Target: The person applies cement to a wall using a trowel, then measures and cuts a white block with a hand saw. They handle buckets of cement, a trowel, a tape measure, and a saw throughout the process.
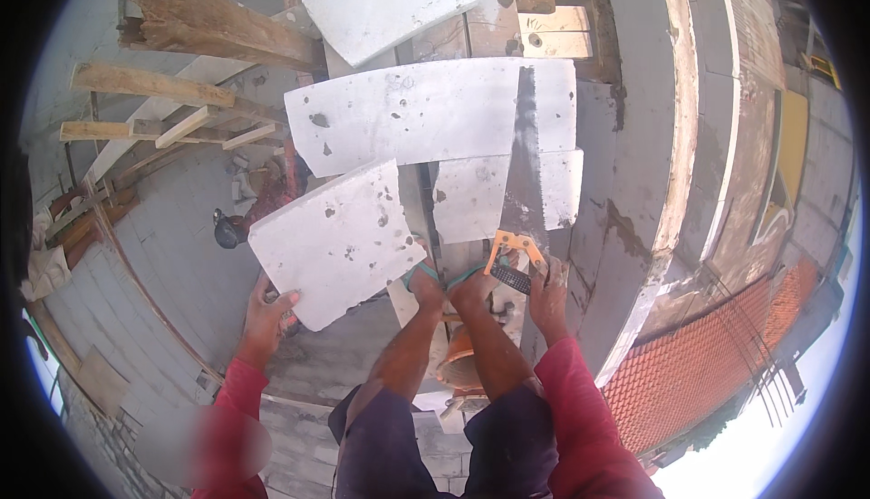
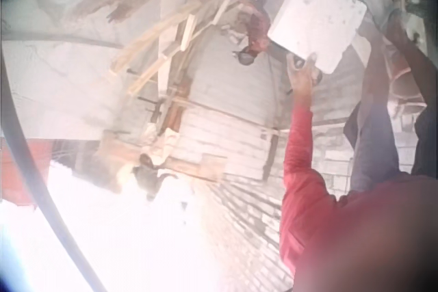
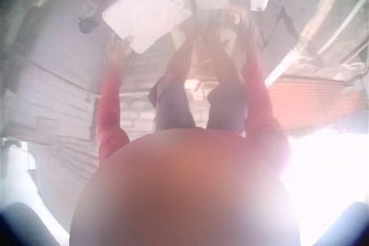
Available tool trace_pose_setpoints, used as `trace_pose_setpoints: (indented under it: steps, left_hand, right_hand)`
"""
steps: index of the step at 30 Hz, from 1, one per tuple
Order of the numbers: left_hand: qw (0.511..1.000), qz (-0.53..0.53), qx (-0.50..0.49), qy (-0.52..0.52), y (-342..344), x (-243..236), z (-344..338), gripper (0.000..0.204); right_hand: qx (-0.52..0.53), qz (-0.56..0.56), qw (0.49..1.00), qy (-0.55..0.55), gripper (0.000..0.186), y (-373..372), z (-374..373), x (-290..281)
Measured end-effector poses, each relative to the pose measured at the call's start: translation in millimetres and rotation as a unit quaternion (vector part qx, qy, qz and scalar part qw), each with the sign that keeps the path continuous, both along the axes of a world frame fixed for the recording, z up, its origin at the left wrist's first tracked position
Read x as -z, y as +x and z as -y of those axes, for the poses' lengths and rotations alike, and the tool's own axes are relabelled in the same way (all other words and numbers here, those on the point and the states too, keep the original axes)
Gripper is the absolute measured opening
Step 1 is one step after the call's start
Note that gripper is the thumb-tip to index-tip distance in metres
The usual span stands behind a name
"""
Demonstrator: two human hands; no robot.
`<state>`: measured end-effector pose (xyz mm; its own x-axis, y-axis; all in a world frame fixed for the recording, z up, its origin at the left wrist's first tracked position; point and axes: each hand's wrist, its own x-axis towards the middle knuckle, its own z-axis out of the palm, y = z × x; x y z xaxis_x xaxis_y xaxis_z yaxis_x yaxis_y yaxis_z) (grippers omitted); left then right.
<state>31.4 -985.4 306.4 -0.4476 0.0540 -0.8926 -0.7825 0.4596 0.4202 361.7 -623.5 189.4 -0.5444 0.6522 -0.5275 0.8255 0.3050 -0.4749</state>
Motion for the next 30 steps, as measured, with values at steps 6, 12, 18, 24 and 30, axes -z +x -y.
trace_pose_setpoints:
  steps: [6,12,18,24,30]
  left_hand:
    - [0.985,-0.034,-0.059,0.161,-61,2,-99,0.066]
    - [0.963,-0.108,-0.063,0.241,-150,105,-245,0.060]
    - [0.976,-0.090,-0.030,0.198,-230,194,-311,0.063]
    - [0.986,-0.164,0.035,0.011,-254,214,-273,0.048]
    - [0.986,-0.159,-0.033,0.031,-68,178,-282,0.033]
  right_hand:
    - [0.069,0.011,0.997,0.041,0.025,23,-33,-58]
    - [0.123,-0.031,0.992,-0.013,0.022,28,-88,-1]
    - [0.074,-0.126,0.989,0.033,0.028,7,-169,108]
    - [0.089,-0.121,0.988,-0.024,0.032,-17,-197,160]
    - [0.094,-0.093,0.989,-0.065,0.035,13,-218,193]
